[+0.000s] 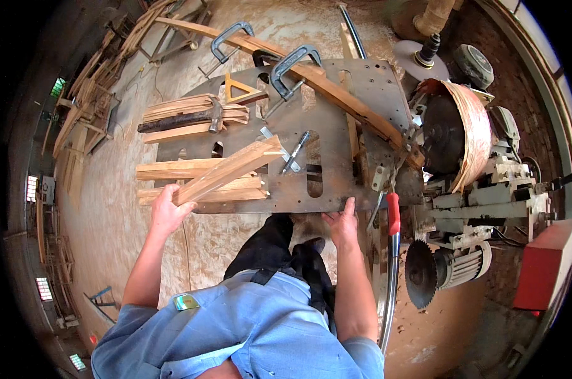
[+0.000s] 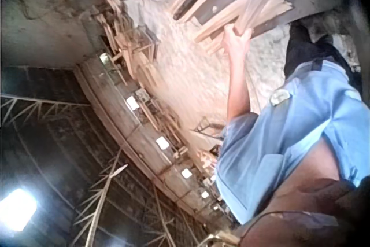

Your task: The person uses a miter saw to cut wooden planks into smaller pieces. They then walk to a workbench, arrange the cut pieces, and apply glue to the ends of some planks.

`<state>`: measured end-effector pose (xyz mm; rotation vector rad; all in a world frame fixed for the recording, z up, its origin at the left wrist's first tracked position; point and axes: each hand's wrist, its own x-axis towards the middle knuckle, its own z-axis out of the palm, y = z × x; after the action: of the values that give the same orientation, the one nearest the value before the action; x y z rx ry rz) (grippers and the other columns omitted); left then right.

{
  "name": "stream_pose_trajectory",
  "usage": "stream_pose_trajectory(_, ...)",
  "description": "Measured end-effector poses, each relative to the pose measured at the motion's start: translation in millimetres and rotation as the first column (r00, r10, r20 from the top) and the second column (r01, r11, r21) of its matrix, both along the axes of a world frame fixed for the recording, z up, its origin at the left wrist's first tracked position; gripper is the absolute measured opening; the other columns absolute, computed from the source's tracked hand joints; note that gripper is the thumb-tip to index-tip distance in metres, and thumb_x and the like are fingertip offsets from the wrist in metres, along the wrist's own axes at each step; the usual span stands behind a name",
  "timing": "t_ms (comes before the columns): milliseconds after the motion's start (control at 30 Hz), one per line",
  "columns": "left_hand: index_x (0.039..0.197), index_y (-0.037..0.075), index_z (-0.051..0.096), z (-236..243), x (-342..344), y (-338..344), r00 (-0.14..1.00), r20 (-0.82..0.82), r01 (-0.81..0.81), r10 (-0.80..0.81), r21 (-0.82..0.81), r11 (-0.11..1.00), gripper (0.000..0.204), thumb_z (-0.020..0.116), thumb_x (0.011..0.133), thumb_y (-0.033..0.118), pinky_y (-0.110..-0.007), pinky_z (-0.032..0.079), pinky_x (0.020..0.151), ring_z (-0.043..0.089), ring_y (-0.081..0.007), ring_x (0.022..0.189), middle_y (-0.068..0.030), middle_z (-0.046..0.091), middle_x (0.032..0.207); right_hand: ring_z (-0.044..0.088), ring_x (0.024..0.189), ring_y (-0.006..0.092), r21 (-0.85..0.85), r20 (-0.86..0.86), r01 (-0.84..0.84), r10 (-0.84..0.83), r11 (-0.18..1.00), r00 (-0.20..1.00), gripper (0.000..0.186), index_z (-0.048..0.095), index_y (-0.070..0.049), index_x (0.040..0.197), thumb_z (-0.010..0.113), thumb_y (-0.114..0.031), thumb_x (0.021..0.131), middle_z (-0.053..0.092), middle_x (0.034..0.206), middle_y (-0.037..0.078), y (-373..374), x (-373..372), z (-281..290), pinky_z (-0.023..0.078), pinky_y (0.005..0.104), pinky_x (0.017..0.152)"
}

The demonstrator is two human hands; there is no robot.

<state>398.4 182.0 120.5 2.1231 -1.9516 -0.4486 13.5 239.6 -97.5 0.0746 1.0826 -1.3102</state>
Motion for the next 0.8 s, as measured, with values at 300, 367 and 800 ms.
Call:
stream_pose_trajectory(300,0.105,0.002,0.055,-19.7,46.9,12.3,0.994,0.011,0.105,-0.105,-0.154,0.982,0.059,0.086,0.06,0.025,-0.042,0.049,0.078,0.062,-0.0351,0.091,-0.0182,0.064,0.098,0.05,0.119,0.0307,0.009,-0.033,0.011,-0.01,1.0,0.999,0.067,0.031,-0.011,0.14,0.043,-0.057,0.094,0.046,0.137,0.009,71.4,12.6,13.6,0.042,0.0528,0.092)
stream_pose_trajectory(367,0.102,0.002,0.055,-13.1,52.4,4.4,0.986,0.026,0.166,-0.164,-0.209,0.964,0.058,0.086,0.059,0.027,-0.043,0.048,0.077,0.06,-0.0355,0.089,-0.017,0.063,0.095,0.052,0.116,0.0302,0.055,-0.082,0.052,-0.048,0.997,0.996,0.065,0.033,-0.011,0.139,0.043,-0.056,0.094,0.048,0.135,0.009,81.5,16.9,18.6,0.044,0.0523,0.089)
stream_pose_trajectory(800,0.098,0.003,0.056,-28.9,123.0,-9.7,0.957,0.015,0.286,-0.29,-0.218,0.933,0.057,0.086,0.057,0.028,-0.043,0.046,0.075,0.058,-0.035,0.085,-0.0146,0.061,0.091,0.054,0.112,0.0245,0.211,-0.235,0.285,-0.235,0.935,0.943,0.057,0.038,-0.014,0.138,0.036,-0.054,0.097,0.049,0.133,0.005,103.1,44.7,39.6,0.048,0.0433,0.086)
